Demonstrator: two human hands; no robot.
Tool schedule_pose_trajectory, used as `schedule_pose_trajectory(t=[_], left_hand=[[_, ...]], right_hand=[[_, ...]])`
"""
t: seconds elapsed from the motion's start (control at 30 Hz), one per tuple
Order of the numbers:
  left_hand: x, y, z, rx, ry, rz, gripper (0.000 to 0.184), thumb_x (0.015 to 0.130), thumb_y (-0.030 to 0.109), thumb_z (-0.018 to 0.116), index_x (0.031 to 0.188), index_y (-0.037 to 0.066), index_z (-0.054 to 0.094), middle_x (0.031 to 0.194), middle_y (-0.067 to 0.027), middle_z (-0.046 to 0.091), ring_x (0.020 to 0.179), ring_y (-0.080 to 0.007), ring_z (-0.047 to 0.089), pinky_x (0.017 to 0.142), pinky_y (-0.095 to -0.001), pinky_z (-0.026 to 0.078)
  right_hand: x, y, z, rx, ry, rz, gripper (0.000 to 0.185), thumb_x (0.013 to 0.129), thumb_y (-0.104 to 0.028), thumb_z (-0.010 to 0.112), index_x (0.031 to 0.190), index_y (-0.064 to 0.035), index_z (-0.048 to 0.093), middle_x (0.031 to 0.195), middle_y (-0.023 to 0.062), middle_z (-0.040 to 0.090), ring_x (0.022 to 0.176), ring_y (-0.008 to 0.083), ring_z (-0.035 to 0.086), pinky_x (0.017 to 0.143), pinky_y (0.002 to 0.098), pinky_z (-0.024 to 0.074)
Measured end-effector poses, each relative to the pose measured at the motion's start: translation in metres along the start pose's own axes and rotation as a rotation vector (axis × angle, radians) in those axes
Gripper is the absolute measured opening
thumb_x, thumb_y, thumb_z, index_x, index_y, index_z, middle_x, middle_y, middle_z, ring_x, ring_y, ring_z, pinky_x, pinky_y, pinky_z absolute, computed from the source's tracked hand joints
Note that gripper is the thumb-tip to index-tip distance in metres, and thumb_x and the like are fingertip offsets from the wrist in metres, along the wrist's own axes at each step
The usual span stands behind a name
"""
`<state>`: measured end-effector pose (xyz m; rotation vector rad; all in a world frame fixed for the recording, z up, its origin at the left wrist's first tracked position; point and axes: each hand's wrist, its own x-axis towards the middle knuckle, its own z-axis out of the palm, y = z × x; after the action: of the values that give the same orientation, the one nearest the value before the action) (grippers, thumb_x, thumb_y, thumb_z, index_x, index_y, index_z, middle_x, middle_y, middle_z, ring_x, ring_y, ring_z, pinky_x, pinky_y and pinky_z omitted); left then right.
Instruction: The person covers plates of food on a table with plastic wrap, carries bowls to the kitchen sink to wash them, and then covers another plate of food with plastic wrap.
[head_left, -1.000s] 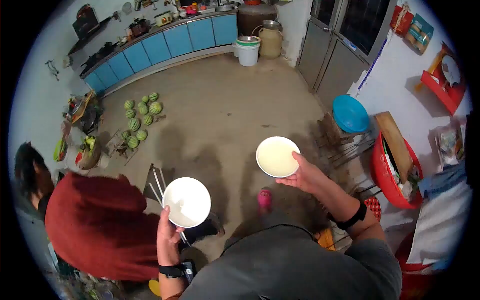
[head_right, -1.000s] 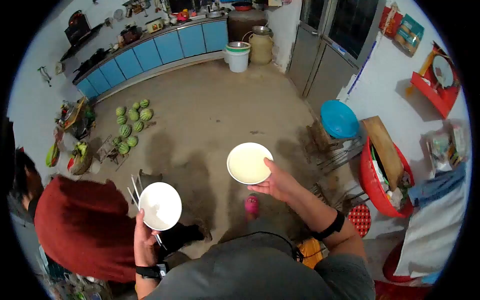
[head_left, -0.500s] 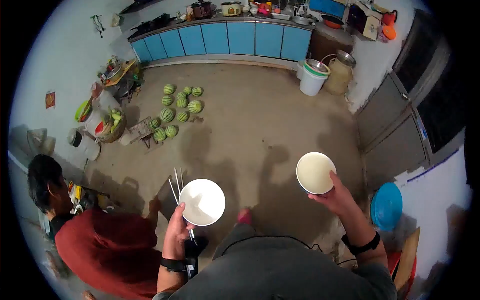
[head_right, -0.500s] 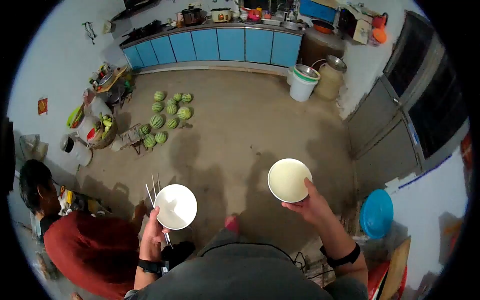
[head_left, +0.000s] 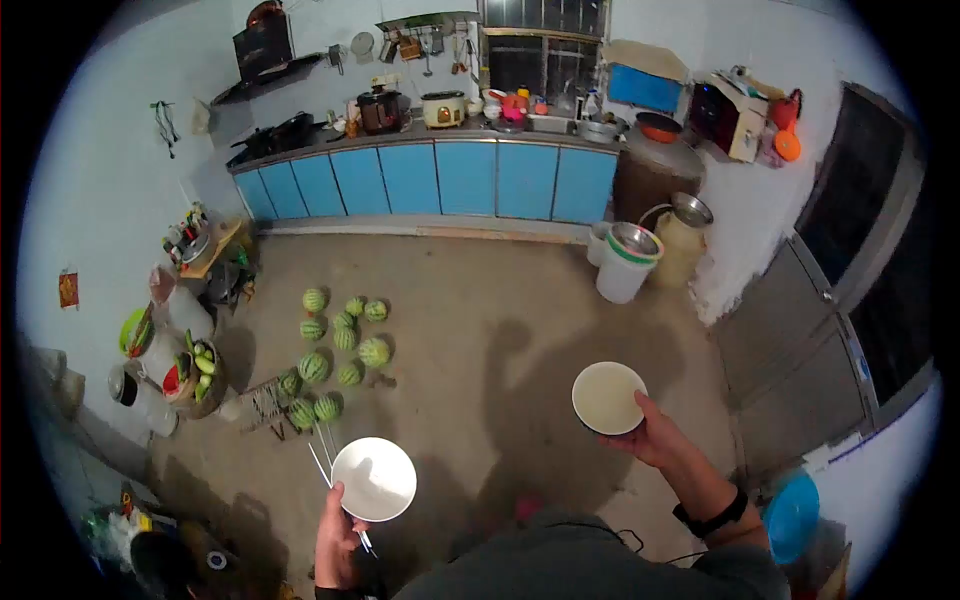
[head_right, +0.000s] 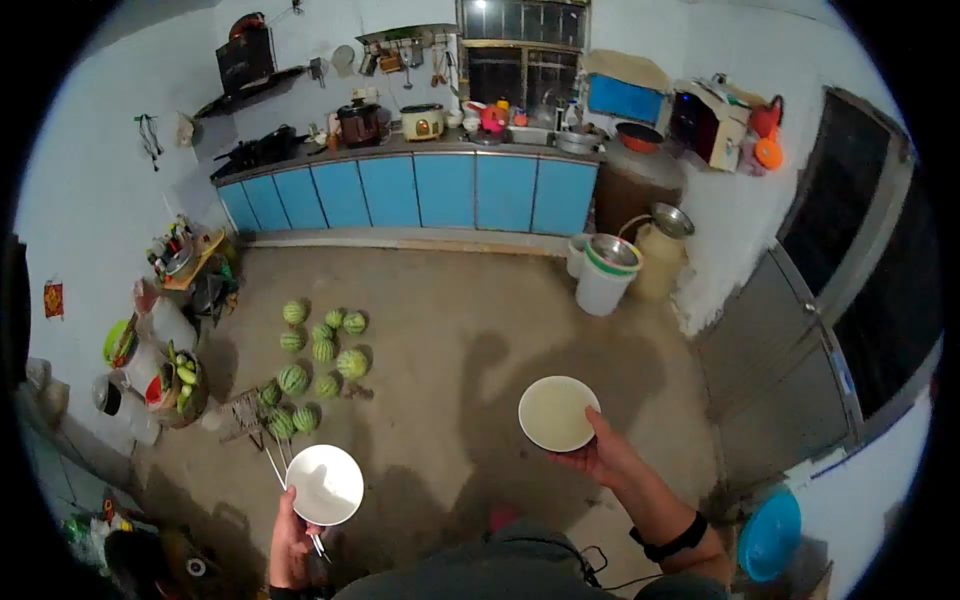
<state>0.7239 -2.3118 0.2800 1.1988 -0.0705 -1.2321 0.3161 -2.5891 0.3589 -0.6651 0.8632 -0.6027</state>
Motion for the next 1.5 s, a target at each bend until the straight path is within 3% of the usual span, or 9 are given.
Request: schedule_pose_trajectory(t=[0.17, 0.4, 0.77, 0.87, 0.97, 1.07, 1.37, 1.4, 1.5], left_hand=[[0.104, 0.056, 0.007, -0.043, 0.028, 0.067, 0.059, 0.082, 0.055, 0.045, 0.113, 0.006, 0.048, 0.074, -0.0062, 0.057, 0.038, -0.0098, 0.033, 0.032, -0.0202, 0.021], [0.226, 0.140, 0.023, -0.147, 0.181, 0.111, 0.057, 0.080, 0.054, 0.050, 0.113, 0.007, 0.046, 0.076, -0.0046, 0.056, 0.038, -0.0090, 0.032, 0.033, -0.0212, 0.023], [0.451, 0.302, 0.019, -0.155, 0.215, 0.118, 0.057, 0.081, 0.057, 0.047, 0.114, 0.011, 0.046, 0.078, -0.0020, 0.055, 0.041, -0.0075, 0.033, 0.033, -0.0198, 0.021], [0.521, 0.371, 0.035, -0.133, 0.202, 0.105, 0.052, 0.083, 0.052, 0.047, 0.111, 0.009, 0.047, 0.075, -0.0014, 0.055, 0.041, -0.0062, 0.033, 0.033, -0.0189, 0.021], [0.599, 0.425, 0.061, -0.056, 0.039, 0.052, 0.052, 0.083, 0.053, 0.047, 0.110, 0.009, 0.048, 0.075, -0.0010, 0.055, 0.042, -0.0057, 0.033, 0.034, -0.0182, 0.020], [0.678, 0.462, 0.073, -0.064, 0.064, 0.067, 0.056, 0.082, 0.053, 0.047, 0.113, 0.007, 0.046, 0.079, -0.0023, 0.056, 0.044, -0.0052, 0.036, 0.033, -0.0178, 0.021], [0.880, 0.527, 0.193, -0.077, 0.209, 0.148, 0.054, 0.083, 0.052, 0.044, 0.116, 0.009, 0.044, 0.080, -0.0038, 0.055, 0.044, -0.0082, 0.038, 0.031, -0.0190, 0.025], [0.908, 0.537, 0.198, -0.142, 0.061, 0.115, 0.053, 0.083, 0.052, 0.045, 0.116, 0.009, 0.044, 0.079, -0.0033, 0.055, 0.044, -0.0081, 0.038, 0.032, -0.0192, 0.025], [0.968, 0.564, 0.225, -0.112, 0.122, 0.068, 0.053, 0.083, 0.051, 0.045, 0.114, 0.009, 0.045, 0.078, -0.0026, 0.054, 0.044, -0.0079, 0.037, 0.032, -0.0190, 0.025]], right_hand=[[0.140, -0.052, 0.044, -0.004, 0.014, -0.008, 0.056, 0.090, -0.045, 0.041, 0.131, -0.0082, 0.029, 0.125, 0.0146, 0.044, 0.108, 0.0314, 0.051, 0.086, 0.0466, 0.0479], [0.337, -0.129, 0.103, 0.023, -0.159, 0.080, 0.055, 0.089, -0.044, 0.043, 0.132, -0.0127, 0.030, 0.127, 0.0125, 0.043, 0.112, 0.0300, 0.048, 0.085, 0.0467, 0.0480], [0.594, -0.232, 0.225, -0.038, -0.149, 0.025, 0.056, 0.089, -0.044, 0.042, 0.131, -0.0089, 0.029, 0.126, 0.0137, 0.043, 0.107, 0.0301, 0.051, 0.081, 0.0419, 0.0509], [0.662, -0.257, 0.261, 0.013, -0.095, -0.037, 0.055, 0.089, -0.043, 0.043, 0.131, -0.0104, 0.029, 0.125, 0.0132, 0.043, 0.107, 0.0305, 0.051, 0.081, 0.0417, 0.0507], [0.723, -0.295, 0.278, 0.017, -0.055, -0.024, 0.054, 0.090, -0.041, 0.042, 0.131, -0.0087, 0.029, 0.125, 0.0132, 0.044, 0.106, 0.0302, 0.051, 0.083, 0.0427, 0.0501], [0.792, -0.324, 0.290, 0.030, -0.040, 0.008, 0.055, 0.091, -0.041, 0.041, 0.131, -0.0068, 0.028, 0.124, 0.0133, 0.044, 0.107, 0.0294, 0.051, 0.085, 0.0440, 0.0495], [1.011, -0.443, 0.296, 0.033, -0.091, 0.034, 0.056, 0.088, -0.044, 0.046, 0.132, -0.0128, 0.030, 0.127, 0.0126, 0.042, 0.111, 0.0311, 0.049, 0.086, 0.0472, 0.0474], [1.028, -0.457, 0.299, 0.048, -0.087, 0.060, 0.056, 0.088, -0.044, 0.046, 0.131, -0.0129, 0.030, 0.127, 0.0125, 0.042, 0.111, 0.0312, 0.048, 0.086, 0.0482, 0.0471], [1.085, -0.510, 0.319, 0.028, -0.025, 0.071, 0.056, 0.088, -0.044, 0.046, 0.132, -0.0130, 0.029, 0.127, 0.0125, 0.041, 0.111, 0.0318, 0.048, 0.087, 0.0482, 0.0467]])
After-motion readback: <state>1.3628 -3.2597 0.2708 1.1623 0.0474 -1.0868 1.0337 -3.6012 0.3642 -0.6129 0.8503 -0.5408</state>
